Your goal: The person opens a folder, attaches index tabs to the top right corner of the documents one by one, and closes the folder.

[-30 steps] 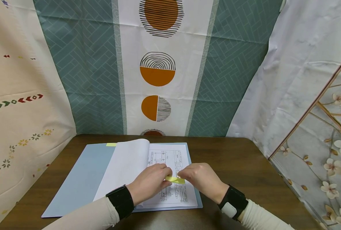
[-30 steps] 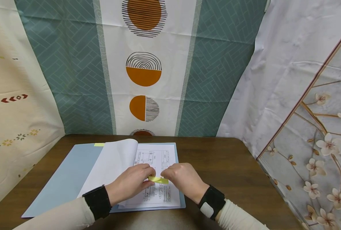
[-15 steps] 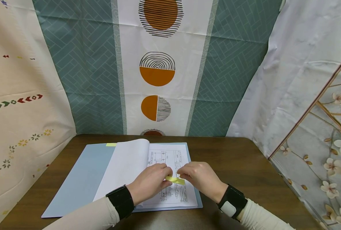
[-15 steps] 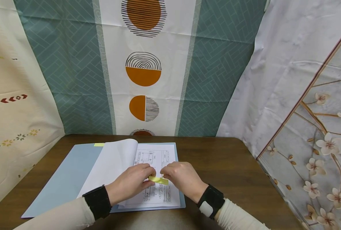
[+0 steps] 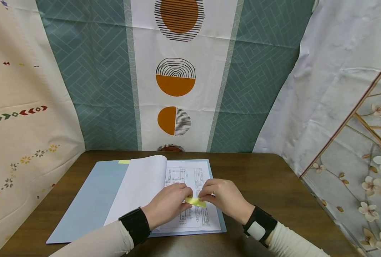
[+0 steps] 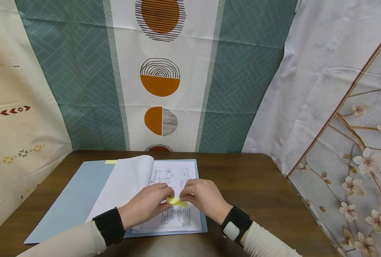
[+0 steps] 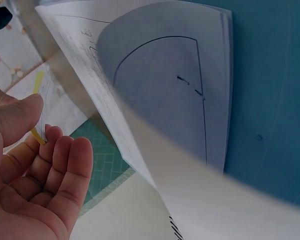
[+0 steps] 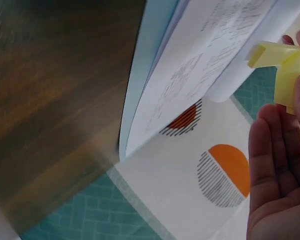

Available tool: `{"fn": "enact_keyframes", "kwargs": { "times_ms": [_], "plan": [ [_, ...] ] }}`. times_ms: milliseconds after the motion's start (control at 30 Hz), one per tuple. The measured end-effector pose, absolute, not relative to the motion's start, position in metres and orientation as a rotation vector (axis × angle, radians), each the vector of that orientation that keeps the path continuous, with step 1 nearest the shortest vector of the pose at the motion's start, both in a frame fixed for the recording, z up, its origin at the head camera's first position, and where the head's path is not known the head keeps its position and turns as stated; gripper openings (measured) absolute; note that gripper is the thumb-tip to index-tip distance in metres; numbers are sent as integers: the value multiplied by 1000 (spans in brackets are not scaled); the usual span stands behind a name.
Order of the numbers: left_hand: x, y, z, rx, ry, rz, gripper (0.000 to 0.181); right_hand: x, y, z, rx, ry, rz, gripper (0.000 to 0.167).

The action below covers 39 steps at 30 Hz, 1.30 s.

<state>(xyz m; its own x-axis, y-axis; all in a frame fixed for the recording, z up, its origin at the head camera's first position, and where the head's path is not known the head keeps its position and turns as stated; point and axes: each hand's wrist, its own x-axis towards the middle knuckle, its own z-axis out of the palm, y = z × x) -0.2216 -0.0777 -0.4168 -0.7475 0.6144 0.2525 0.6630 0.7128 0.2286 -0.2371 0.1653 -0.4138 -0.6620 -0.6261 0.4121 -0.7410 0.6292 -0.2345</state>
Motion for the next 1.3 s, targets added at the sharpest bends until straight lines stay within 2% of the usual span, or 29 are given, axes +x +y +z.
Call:
{"fn": "enact_keyframes", "kwargs": {
  "times_ms": [400,833,1300],
  "plan": [
    [-219,-78,-417,-1047,-2746,-457,24,-233,161,-409,1042,-2652,765,5],
    [-216,-75,-416,-1048,-2766,-460,30,-234,162,-407,1021,-2595,693,10],
    [-212,-87,-424,-1022,-2795,-426,24,-240,176,-405,947,-2547,688,14]
  ]
}}
